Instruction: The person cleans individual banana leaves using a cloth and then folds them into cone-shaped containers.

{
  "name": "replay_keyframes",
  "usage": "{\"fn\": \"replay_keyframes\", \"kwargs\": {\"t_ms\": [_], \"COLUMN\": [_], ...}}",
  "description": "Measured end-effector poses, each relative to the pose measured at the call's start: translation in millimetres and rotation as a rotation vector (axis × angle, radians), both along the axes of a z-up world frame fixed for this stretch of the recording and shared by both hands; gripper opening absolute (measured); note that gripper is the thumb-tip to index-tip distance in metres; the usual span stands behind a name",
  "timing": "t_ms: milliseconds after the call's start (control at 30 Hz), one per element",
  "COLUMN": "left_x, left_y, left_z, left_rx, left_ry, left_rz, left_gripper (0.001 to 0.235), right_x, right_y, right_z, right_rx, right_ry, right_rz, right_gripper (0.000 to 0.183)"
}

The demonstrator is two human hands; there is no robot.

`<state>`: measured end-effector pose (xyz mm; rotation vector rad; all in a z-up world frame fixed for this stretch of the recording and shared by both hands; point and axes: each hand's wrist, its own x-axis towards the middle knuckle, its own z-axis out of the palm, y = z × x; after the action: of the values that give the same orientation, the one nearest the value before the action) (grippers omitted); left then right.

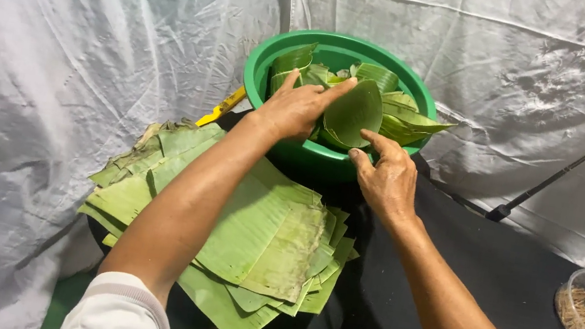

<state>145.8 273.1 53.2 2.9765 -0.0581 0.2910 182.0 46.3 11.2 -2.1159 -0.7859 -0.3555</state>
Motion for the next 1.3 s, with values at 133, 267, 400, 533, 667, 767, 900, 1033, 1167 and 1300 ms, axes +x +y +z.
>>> {"fn": "replay_keyframes", "kwargs": {"t_ms": [133,267,400,533,667,767,900,1033,1167,1300], "left_x": [-19,-37,-60,-106,-138,-180,-222,-227,-235,-244], "left_y": [-1,-7,-15,-21,0,-19,-63,-70,-81,-99], "left_z": [3,-12,-41,-61,-108,-102,-73,-93,-118,-125], "left_rx": [-0.075,-0.026,0.05,-0.071,-0.187,-0.283,-0.306,-0.221,-0.236,-0.111], "left_ry": [-0.024,-0.217,-0.504,-0.631,-0.532,-0.291,0.121,0.257,0.167,-0.003], "left_rz": [-0.025,-0.018,0.016,0.042,0.183,0.218,0.27,0.256,0.262,0.218], "left_gripper": [0.091,0.092,0.088,0.071,0.058,0.054,0.078,0.094,0.077,0.059], "right_x": [-8,-25,-35,-73,-99,-132,-158,-158,-161,-158], "right_y": [-11,-27,-43,-60,-63,-61,-58,-57,-59,-57], "right_z": [1,2,-24,-28,-48,-36,-34,-48,-51,-65], "right_rx": [0.021,0.092,0.179,0.096,0.201,0.296,0.443,0.413,0.408,0.432], "right_ry": [-0.028,-0.081,-0.152,0.262,0.38,0.627,1.036,1.104,1.167,1.149], "right_rz": [0.007,0.029,0.065,0.074,0.174,0.291,0.414,0.384,0.333,0.337], "right_gripper": [0.041,0.043,0.044,0.037,0.023,0.025,0.038,0.041,0.045,0.044]}}
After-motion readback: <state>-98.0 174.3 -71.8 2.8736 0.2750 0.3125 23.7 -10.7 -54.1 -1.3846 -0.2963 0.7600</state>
